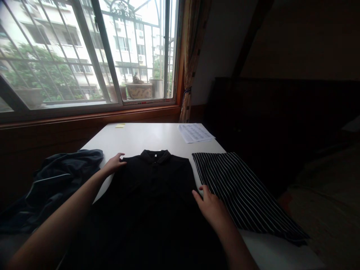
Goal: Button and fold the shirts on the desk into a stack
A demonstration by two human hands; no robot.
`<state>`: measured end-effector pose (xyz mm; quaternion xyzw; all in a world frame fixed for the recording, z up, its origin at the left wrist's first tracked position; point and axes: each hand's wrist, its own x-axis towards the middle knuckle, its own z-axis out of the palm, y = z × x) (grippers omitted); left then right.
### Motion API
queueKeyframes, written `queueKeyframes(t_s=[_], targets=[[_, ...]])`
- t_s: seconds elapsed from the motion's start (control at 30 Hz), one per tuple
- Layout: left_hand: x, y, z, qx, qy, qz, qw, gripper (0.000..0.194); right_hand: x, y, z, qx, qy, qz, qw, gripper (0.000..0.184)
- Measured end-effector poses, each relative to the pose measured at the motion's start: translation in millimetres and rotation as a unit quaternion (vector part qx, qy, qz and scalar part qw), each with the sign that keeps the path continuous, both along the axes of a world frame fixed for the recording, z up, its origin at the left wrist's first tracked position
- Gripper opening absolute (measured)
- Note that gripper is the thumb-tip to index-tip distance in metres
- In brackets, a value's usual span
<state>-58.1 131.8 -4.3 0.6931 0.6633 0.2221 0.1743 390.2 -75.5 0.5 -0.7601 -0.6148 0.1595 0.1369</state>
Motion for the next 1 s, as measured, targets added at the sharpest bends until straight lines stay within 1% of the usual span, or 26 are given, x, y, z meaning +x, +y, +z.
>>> queueKeyframes(t_s=[0.07, 0.17, 0.37, 0.47, 0.6, 0.7, 0.8, 0.9, 1.0], targets=[[-2, 2, 2.8, -0.015, -0.019, -0.003, 1.0, 0.059, 0, 6, -0.1, -0.013, 0.012, 0.008, 1.0, 0.035], [-6, 1, 5.4, -0.018, -0.044, -0.002, 0.999, 0.06, 1, 17, -2.0, -0.005, 0.021, 0.033, 0.999, 0.025], [-24, 0, 5.6, -0.005, -0.078, 0.027, 0.997, 0.06, 2, 42, 1.5, -0.004, 0.073, 0.059, 0.996, 0.025], [-39, 1, 6.2, 0.002, -0.086, 0.054, 0.995, 0.06, -4, 61, 4.2, -0.007, 0.1, 0.069, 0.993, 0.024], [-57, 0, 7.4, 0.02, -0.082, 0.098, 0.992, 0.058, -18, 95, 7.5, 0.003, 0.113, 0.081, 0.99, 0.024], [-67, 0, 6.8, 0.03, -0.076, 0.126, 0.989, 0.054, -29, 120, 15.1, 0.009, 0.123, 0.089, 0.988, 0.024], [-72, 3, 4.5, 0.039, -0.075, 0.147, 0.986, 0.053, -38, 137, 27.8, 0.035, 0.129, 0.09, 0.987, 0.033], [-72, 10, 1.8, 0.043, -0.073, 0.167, 0.982, 0.052, -44, 142, 40.2, 0.067, 0.131, 0.087, 0.985, 0.035], [-71, 15, -1.1, 0.043, -0.067, 0.179, 0.981, 0.049, -46, 139, 48.1, 0.082, 0.134, 0.089, 0.984, 0.036]])
